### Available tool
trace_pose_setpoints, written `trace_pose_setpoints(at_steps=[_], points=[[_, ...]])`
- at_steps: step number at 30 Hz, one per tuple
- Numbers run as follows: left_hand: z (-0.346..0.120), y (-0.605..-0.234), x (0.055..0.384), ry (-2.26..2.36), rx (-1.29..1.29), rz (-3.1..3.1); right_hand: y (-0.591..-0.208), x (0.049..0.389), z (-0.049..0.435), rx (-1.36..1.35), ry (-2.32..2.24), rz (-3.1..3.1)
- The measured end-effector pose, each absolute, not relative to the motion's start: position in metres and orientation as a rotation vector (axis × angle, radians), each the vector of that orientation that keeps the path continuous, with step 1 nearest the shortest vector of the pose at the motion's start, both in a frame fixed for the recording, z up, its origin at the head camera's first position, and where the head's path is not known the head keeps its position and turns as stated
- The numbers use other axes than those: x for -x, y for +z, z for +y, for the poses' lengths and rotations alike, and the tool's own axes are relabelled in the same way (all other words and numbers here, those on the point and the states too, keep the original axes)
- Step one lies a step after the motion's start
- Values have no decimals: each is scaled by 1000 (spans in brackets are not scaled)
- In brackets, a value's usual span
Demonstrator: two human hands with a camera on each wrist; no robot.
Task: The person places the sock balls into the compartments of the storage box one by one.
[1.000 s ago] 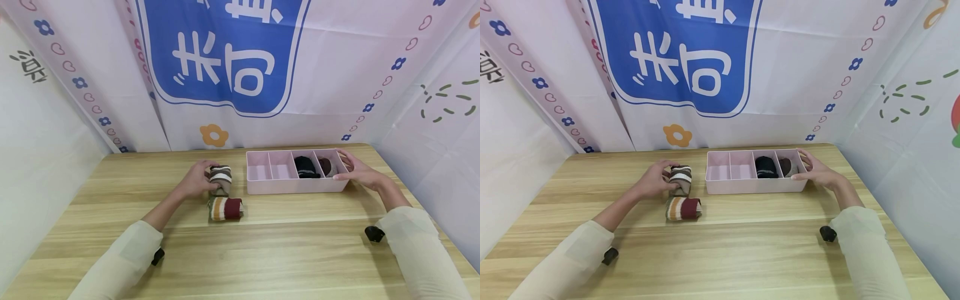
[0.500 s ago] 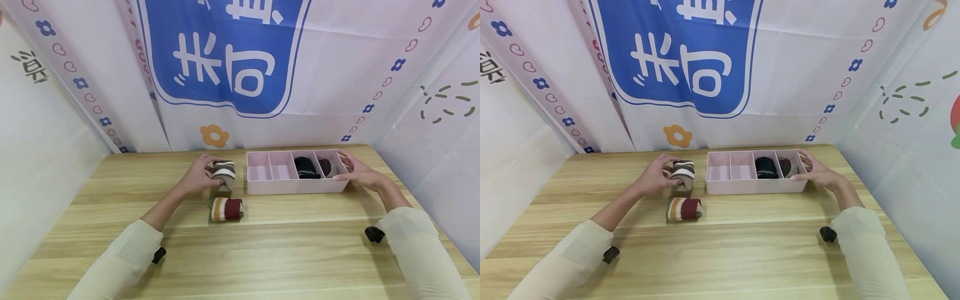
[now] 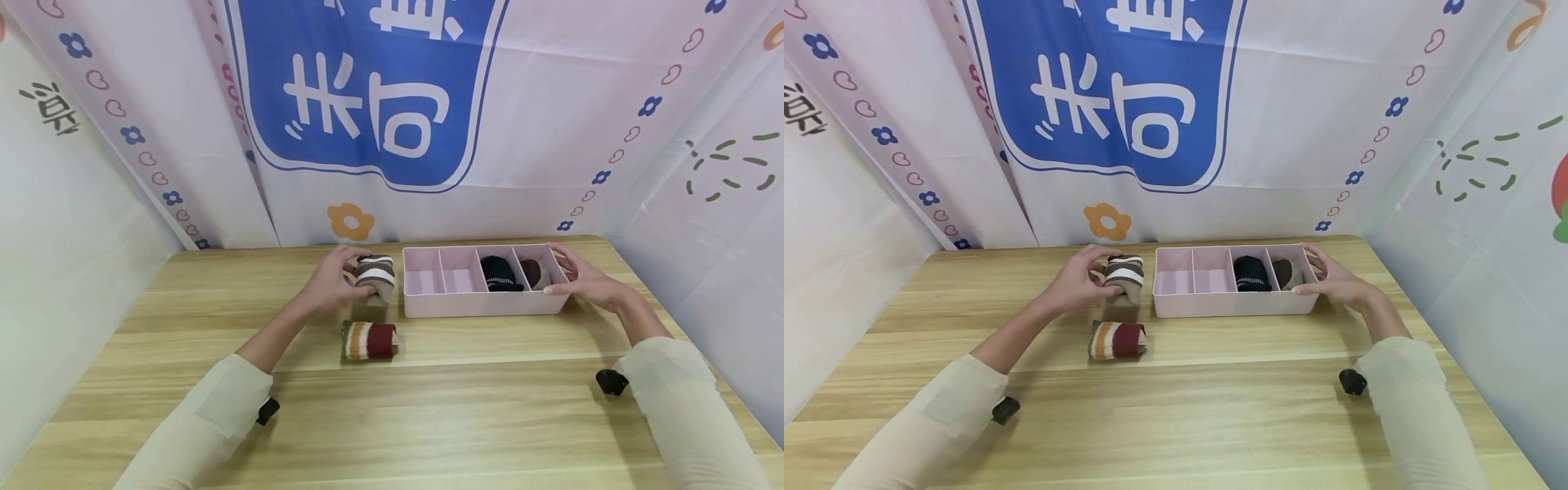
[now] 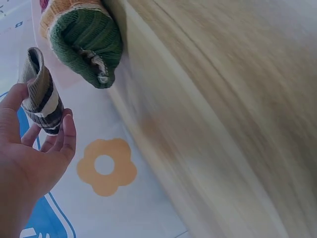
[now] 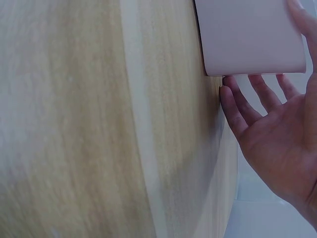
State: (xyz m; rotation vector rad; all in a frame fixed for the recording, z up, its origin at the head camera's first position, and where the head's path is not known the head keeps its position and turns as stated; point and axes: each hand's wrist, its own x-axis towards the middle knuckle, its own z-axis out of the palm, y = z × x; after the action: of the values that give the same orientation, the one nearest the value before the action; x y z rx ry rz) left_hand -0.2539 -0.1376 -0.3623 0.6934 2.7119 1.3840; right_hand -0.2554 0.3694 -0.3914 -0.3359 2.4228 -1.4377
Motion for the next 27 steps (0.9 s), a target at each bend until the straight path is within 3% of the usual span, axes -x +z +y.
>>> trace_pose_setpoints(at_steps=[27], points=[[-92,-341,263,1466,-821,2636,-391,254,368,333,-1443,2424]])
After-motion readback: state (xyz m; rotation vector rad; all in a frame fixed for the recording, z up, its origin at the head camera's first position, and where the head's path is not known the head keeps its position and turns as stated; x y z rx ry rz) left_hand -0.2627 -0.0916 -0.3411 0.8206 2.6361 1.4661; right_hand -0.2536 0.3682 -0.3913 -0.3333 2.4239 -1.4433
